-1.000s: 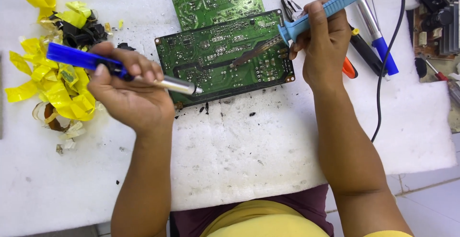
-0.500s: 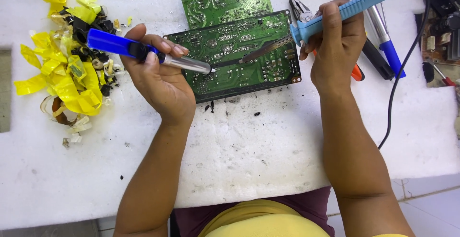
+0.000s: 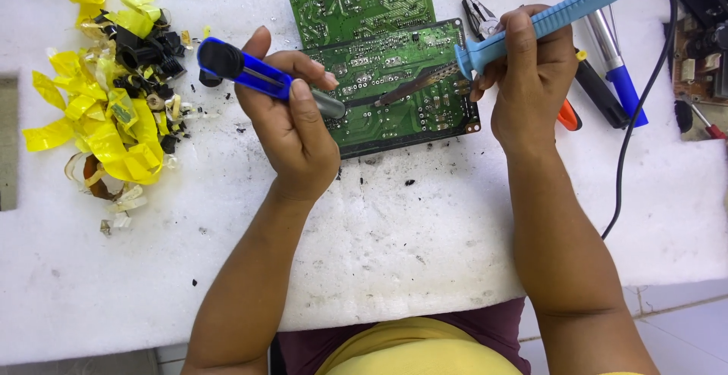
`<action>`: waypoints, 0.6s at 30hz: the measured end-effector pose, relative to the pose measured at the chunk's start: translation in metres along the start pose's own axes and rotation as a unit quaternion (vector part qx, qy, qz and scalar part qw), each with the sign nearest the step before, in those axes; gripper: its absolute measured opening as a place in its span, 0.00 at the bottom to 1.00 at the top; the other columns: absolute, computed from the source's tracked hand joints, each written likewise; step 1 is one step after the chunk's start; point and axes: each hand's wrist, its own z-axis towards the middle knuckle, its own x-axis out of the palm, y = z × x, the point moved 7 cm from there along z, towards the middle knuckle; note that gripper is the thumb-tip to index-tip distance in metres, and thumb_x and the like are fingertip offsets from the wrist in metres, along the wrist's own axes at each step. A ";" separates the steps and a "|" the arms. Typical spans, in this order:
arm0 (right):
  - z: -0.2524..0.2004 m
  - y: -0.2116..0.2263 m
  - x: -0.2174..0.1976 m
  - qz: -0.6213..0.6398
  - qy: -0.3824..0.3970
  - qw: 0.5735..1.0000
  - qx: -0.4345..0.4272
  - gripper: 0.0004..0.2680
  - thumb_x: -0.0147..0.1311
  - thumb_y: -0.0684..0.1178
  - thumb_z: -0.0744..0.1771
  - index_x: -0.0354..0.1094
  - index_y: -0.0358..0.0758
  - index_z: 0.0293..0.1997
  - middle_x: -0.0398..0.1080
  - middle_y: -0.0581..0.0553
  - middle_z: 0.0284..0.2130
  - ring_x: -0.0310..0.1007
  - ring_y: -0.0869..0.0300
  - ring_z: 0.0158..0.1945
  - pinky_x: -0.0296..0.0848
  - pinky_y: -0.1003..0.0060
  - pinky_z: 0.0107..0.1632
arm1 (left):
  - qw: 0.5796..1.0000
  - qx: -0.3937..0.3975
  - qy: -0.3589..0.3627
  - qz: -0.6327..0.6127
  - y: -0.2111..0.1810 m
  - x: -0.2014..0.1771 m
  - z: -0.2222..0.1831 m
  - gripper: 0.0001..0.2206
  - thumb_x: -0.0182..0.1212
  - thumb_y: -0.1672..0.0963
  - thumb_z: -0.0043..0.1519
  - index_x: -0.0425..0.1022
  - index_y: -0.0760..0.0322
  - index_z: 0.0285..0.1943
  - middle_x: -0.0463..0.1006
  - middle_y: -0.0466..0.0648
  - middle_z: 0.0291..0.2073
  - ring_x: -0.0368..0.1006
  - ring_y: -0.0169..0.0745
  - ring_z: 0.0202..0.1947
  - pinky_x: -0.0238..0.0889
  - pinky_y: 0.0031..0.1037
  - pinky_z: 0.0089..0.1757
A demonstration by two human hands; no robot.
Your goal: Soldering and desoldering components on a printed circuit board using a soldering iron and a desoldering pump.
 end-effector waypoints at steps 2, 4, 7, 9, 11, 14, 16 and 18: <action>-0.002 0.002 0.002 -0.002 0.001 1.000 -0.005 0.06 0.52 0.51 0.77 0.64 0.41 0.51 0.69 0.46 0.39 0.71 0.56 0.22 0.77 0.64 0.22 | 1.000 -0.003 0.007 -0.006 0.000 0.000 0.001 0.20 0.44 0.59 0.85 0.51 0.60 0.85 0.75 0.52 0.55 0.77 0.44 0.50 0.78 0.36 0.59; -0.004 0.004 0.005 -0.005 0.003 1.000 -0.010 0.06 0.52 0.50 0.77 0.64 0.41 0.51 0.69 0.46 0.39 0.72 0.55 0.22 0.77 0.65 0.22 | 1.000 -0.005 0.013 -0.012 -0.001 0.000 0.002 0.20 0.45 0.59 0.85 0.50 0.61 0.85 0.76 0.52 0.56 0.79 0.45 0.52 0.79 0.37 0.61; -0.006 0.005 0.007 -0.014 0.009 1.000 0.002 0.05 0.52 0.48 0.78 0.63 0.41 0.50 0.67 0.43 0.26 0.73 0.54 0.20 0.76 0.65 0.22 | 0.999 -0.017 0.034 -0.031 -0.002 0.001 0.007 0.17 0.48 0.57 0.85 0.54 0.58 0.82 0.81 0.55 0.58 0.84 0.47 0.55 0.81 0.36 0.60; -0.007 0.003 0.007 -0.006 0.012 1.000 0.003 0.05 0.52 0.49 0.78 0.64 0.41 0.50 0.66 0.43 0.26 0.71 0.56 0.20 0.75 0.65 0.22 | 0.995 -0.043 0.055 -0.069 -0.002 0.002 0.008 0.11 0.50 0.53 0.84 0.65 0.55 0.74 0.80 0.51 0.57 0.82 0.47 0.52 0.79 0.39 0.59; -0.008 0.003 0.007 -0.009 0.016 1.000 -0.002 0.06 0.52 0.49 0.78 0.64 0.41 0.50 0.66 0.43 0.26 0.71 0.56 0.20 0.75 0.65 0.22 | 0.986 -0.093 0.030 -0.131 0.002 -0.006 0.008 0.09 0.49 0.57 0.82 0.68 0.55 0.69 0.79 0.47 0.50 0.80 0.43 0.50 0.78 0.41 0.61; -0.007 -0.002 0.005 -0.004 0.019 1.000 -0.005 0.06 0.52 0.50 0.78 0.64 0.41 0.50 0.66 0.44 0.27 0.71 0.56 0.21 0.74 0.65 0.21 | 0.963 -0.139 -0.001 -0.231 0.000 -0.017 0.015 0.09 0.45 0.58 0.78 0.72 0.57 0.60 0.76 0.45 0.41 0.74 0.39 0.43 0.75 0.38 0.56; -0.005 -0.002 0.006 0.007 0.020 1.000 -0.005 0.06 0.52 0.49 0.78 0.64 0.41 0.50 0.67 0.44 0.28 0.70 0.57 0.21 0.75 0.65 0.21 | 0.955 -0.132 -0.008 -0.266 -0.012 -0.022 0.025 0.11 0.41 0.57 0.75 0.72 0.59 0.56 0.73 0.46 0.37 0.71 0.39 0.39 0.73 0.34 0.50; -0.005 -0.004 0.005 0.021 -0.001 0.999 0.028 0.07 0.51 0.50 0.77 0.66 0.40 0.47 0.65 0.44 0.26 0.68 0.58 0.20 0.75 0.64 0.20 | 0.955 -0.105 0.008 -0.278 -0.035 -0.025 0.036 0.32 0.40 0.32 0.62 0.72 0.55 0.36 0.71 0.41 0.29 0.67 0.33 0.28 0.66 0.27 0.36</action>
